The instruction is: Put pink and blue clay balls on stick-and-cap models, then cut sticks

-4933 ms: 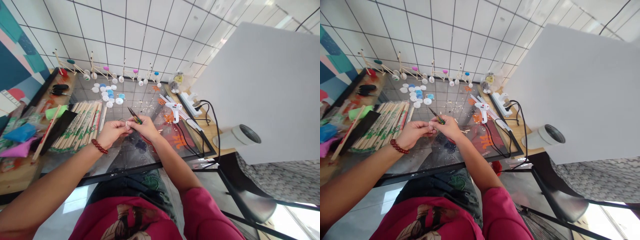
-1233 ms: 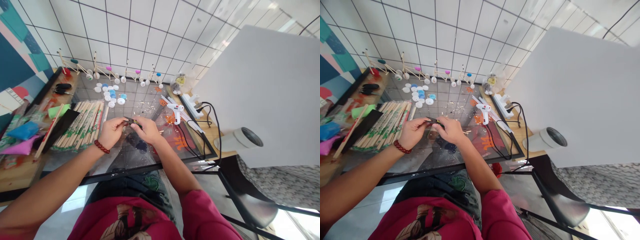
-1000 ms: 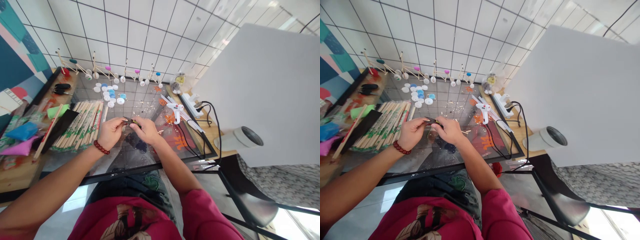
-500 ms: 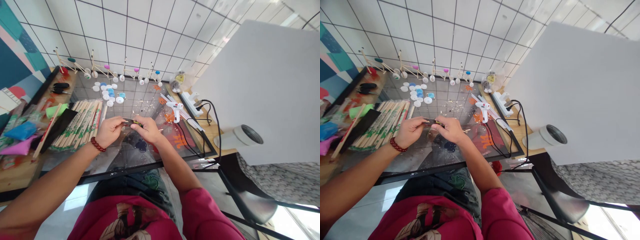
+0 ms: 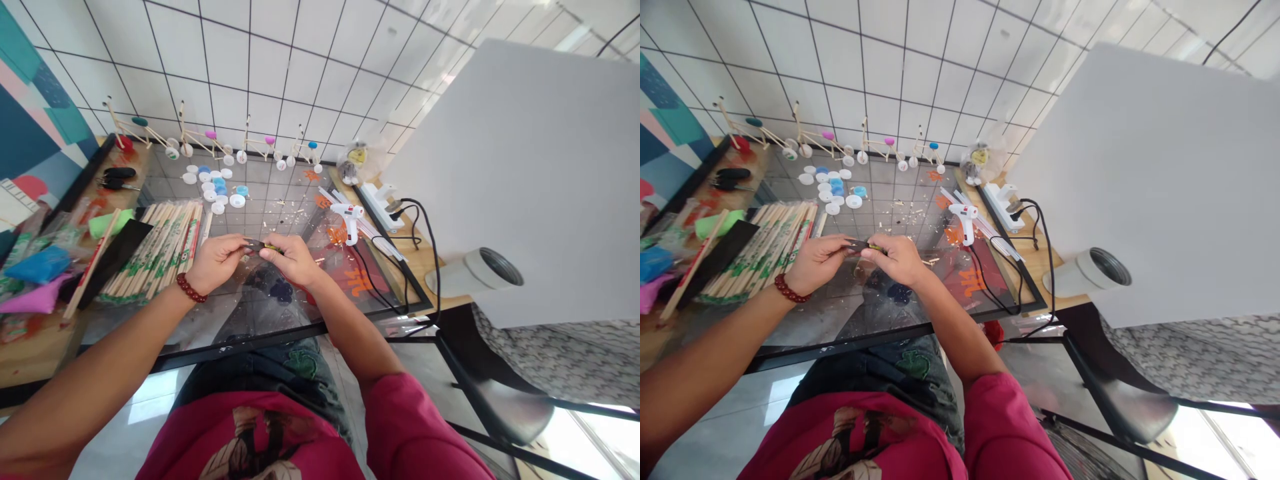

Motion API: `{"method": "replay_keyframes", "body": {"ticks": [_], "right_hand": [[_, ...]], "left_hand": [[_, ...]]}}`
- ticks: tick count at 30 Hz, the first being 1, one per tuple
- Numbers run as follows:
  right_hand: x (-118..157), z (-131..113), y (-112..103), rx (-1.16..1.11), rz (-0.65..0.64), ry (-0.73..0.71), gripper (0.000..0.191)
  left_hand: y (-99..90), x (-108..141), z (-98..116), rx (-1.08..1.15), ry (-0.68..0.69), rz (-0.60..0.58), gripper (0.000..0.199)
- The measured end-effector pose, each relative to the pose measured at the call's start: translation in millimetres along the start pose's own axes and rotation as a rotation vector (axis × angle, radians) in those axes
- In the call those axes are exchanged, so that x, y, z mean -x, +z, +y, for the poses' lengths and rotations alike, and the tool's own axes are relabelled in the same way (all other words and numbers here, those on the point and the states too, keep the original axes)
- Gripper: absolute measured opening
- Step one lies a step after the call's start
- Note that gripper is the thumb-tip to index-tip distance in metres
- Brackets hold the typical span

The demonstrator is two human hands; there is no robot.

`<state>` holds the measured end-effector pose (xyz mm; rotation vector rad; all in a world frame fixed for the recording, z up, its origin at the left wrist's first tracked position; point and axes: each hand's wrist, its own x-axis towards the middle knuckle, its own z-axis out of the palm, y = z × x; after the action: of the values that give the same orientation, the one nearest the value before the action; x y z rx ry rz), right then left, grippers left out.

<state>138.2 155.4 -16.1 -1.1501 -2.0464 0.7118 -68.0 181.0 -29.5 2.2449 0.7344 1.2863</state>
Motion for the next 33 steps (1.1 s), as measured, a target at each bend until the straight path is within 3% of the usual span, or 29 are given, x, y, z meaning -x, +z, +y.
{"method": "replay_keyframes", "body": {"ticks": [7, 13, 21, 25, 29, 33], "right_hand": [[1.2, -2.1, 5.9, 0.226, -0.019, -0.005, 0.038], [1.7, -1.3, 4.7, 0.11, 0.006, -0.022, 0.044], [-0.6, 1.6, 4.7, -0.007, -0.017, -0.031, 0.048], [-0.5, 3.3, 7.8, -0.03, 0.017, -0.042, 0.051], [-1.7, 7.3, 10.8, -0.039, 0.171, 0.007, 0.05], [-1.8, 7.4, 10.2, 0.131, 0.139, 0.031, 0.046]], "left_hand": [[-0.6, 2.0, -1.1, -0.077, 0.048, 0.004, 0.033], [-1.6, 1.9, -1.6, -0.048, 0.045, -0.024, 0.031], [-9.4, -3.1, -1.7, 0.065, -0.097, -0.134, 0.024], [-11.7, -5.6, 2.6, 0.181, -0.268, -0.185, 0.018], [-10.6, -4.2, 2.0, 0.261, -0.426, -0.156, 0.02], [-8.3, -2.7, -0.6, 0.35, -0.497, -0.126, 0.025]]}}
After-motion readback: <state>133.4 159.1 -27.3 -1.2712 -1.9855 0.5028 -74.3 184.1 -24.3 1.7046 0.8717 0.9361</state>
